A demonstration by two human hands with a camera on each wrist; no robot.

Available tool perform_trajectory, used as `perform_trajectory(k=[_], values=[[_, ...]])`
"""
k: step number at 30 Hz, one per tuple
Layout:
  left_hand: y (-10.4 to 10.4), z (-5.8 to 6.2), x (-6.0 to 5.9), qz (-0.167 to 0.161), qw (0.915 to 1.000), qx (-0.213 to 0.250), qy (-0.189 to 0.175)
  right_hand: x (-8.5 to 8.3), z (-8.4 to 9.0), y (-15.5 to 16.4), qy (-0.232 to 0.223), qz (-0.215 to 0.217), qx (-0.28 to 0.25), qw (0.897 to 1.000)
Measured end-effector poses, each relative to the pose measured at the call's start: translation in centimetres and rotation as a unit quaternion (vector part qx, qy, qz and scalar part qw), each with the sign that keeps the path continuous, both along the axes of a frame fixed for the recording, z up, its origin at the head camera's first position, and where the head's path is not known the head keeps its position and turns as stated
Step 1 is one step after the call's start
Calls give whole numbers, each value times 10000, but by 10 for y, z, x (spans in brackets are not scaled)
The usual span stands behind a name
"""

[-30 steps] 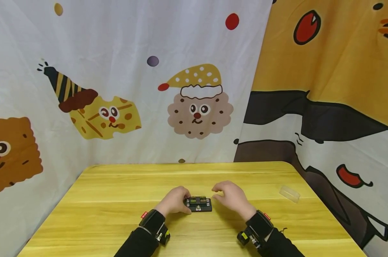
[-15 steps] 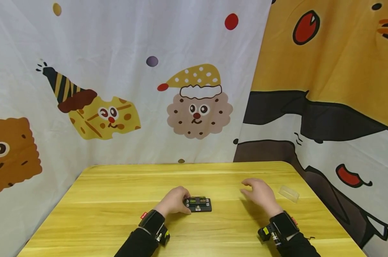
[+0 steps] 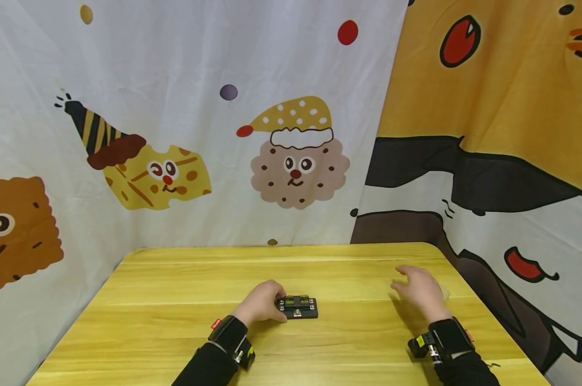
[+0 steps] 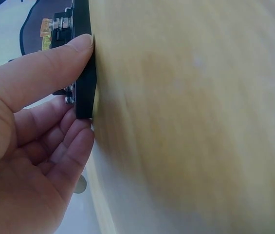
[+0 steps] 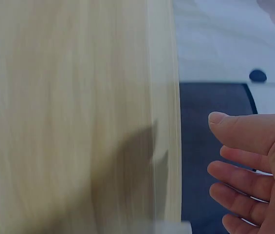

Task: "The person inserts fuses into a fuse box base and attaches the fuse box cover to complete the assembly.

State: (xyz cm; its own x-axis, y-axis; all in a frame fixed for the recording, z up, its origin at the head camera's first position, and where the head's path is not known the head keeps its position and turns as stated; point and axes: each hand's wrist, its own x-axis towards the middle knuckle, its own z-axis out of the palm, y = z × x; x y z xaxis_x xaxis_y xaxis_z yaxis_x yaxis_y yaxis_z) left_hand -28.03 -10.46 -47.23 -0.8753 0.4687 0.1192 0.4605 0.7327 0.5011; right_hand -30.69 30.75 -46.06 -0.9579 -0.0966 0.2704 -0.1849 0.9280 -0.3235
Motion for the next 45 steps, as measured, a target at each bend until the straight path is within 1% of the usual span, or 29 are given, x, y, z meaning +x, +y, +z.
perform_trajectory(k=[5, 10, 15, 22, 31, 38, 41, 45], values=[[1, 0, 1, -24, 10000, 57, -6, -3, 0, 19, -42, -267, 220, 9994], [0, 0, -1, -31, 10000, 30, 35, -4, 0, 30, -321, -560, 268, 9976], [0, 0, -1, -36, 10000, -39, 76, -4, 1, 39, -662, -929, 259, 9931], [0, 0, -1, -39, 10000, -3, 76, -2, -2, 51, -769, -1230, 280, 9890], [0, 0, 0, -41, 9999, -2, 92, -1, -5, 60, -1129, -1605, 372, 9799], [-1, -1, 1, -38, 10000, 36, 75, -1, -4, 63, -1335, -1657, 340, 9765], [0, -1, 1, -47, 9999, 48, 75, -1, -5, 62, -1335, -1658, 359, 9764], [-1, 0, 1, -51, 9999, 55, 70, -2, -5, 58, -1266, -1540, 388, 9791]])
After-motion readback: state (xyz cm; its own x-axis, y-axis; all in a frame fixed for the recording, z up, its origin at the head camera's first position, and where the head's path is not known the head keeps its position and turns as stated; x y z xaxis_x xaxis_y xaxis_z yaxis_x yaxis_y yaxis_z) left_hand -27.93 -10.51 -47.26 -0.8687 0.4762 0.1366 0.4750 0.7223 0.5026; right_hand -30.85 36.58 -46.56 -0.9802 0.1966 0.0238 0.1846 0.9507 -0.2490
